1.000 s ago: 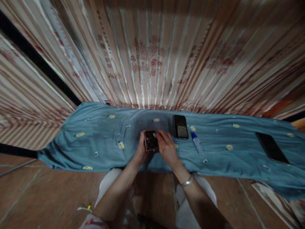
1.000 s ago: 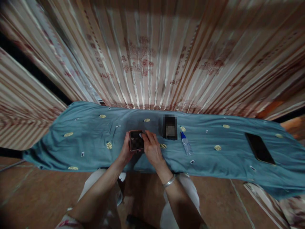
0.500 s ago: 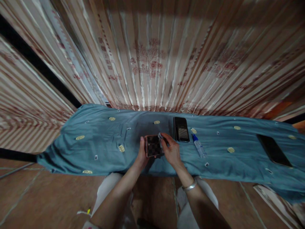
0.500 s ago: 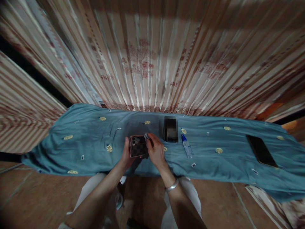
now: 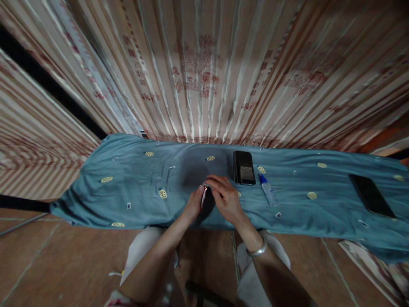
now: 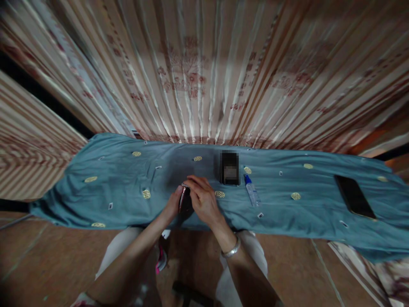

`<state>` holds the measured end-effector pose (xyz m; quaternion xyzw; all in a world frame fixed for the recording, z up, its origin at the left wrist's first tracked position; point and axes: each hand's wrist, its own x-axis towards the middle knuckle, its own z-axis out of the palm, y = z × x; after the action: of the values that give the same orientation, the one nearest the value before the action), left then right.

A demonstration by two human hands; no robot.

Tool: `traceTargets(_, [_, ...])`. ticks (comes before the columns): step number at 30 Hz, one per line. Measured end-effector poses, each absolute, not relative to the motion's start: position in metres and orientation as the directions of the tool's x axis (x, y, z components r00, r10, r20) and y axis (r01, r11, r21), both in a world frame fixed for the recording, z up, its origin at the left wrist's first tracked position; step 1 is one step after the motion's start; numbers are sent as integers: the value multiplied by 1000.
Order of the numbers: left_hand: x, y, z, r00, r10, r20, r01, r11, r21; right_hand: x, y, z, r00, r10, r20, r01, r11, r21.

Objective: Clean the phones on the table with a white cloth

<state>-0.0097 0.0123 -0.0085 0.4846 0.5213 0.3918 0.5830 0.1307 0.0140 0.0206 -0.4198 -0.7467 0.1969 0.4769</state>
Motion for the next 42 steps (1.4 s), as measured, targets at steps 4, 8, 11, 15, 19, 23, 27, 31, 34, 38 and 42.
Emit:
traceTargets(4, [-9,12,-1,174,963,-204,144,181,973,136,16,22,-222,817,532,446,571,-690])
traceTargets(8, [-9,10,-1,168,963,-211,70,202,977,146,23,14,-221,844,488,487,529,-695])
traceTargets(11, [-8,9,-5,164,963,-213,-95,231,968,153,27,5,-201,862,466,489,500,-714])
traceTargets(15, [-7,7,-7,203,936,-286,-289,336,896,158,28,-6,-139,890,434,466,446,-764])
traceTargets(19, [-7,9,-6,217,934,-285,-295,341,893,156,27,-7,-115,891,439,449,441,-777])
traceTargets(23, [-9,13,-4,172,965,-199,-167,228,959,152,22,3,-173,846,504,498,516,-696])
traceTargets(27, [-10,14,-2,126,970,-210,-36,216,976,142,13,16,-226,810,541,498,573,-651])
traceTargets(31, [-10,13,-1,112,974,-196,0,197,980,132,6,23,-245,795,555,445,601,-664])
traceTargets(34, [-10,12,-4,115,973,-201,12,201,980,132,7,20,-248,796,552,454,599,-660])
traceTargets(38, [-8,11,-10,116,973,-201,-62,209,976,140,15,10,-218,831,512,523,543,-657])
traceTargets(42, [-3,9,-10,163,951,-262,-246,297,923,145,18,4,-170,851,498,545,502,-672])
